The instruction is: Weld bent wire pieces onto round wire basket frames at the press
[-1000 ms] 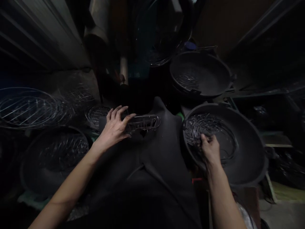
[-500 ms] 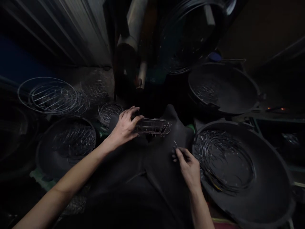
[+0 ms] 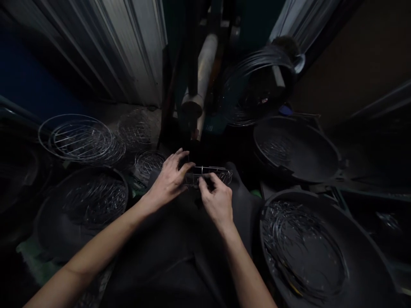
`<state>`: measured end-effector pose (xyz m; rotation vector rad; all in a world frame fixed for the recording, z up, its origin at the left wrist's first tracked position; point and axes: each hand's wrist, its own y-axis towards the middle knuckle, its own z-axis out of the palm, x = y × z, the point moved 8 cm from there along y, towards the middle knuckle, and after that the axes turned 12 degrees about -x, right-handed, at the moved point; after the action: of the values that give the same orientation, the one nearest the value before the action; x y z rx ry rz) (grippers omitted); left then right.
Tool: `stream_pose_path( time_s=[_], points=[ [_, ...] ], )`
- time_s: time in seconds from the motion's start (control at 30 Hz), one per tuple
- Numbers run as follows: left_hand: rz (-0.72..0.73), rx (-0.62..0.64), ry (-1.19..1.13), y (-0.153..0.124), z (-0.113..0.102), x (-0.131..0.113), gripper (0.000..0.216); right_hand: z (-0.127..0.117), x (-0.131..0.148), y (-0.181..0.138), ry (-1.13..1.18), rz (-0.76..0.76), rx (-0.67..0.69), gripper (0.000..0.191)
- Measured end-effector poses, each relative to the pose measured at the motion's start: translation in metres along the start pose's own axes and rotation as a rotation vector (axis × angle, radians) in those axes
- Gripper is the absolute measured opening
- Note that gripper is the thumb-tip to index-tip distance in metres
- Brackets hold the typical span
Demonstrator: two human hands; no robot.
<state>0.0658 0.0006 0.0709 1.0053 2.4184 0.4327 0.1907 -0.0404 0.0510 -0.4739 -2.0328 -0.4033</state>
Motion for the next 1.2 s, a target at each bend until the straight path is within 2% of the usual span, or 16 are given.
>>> stream_pose_path(
  time_s=[0.33,0.63,0.93,1.2],
  points=[
    [-0.008,-0.092,-0.035,0.008,-0.006,0.022,0.065,0.020,0.014,0.014,-0.096,-0.085,0.020,0.030],
    [-0.017,-0.170,-0.049,0.018,-0.011,0.036,0.054,0.031,0.022,0.028,-0.029,-0.150,-0.018,0.030],
    [-0.039,-0.216,-0.059,0.033,-0.010,0.050,0.047,0.038,0.025,0.044,0.007,-0.208,-0.072,0.028],
    [-0.050,-0.221,-0.066,0.044,-0.007,0.059,0.052,0.042,0.026,0.054,0.008,-0.232,-0.091,0.027]
  ],
)
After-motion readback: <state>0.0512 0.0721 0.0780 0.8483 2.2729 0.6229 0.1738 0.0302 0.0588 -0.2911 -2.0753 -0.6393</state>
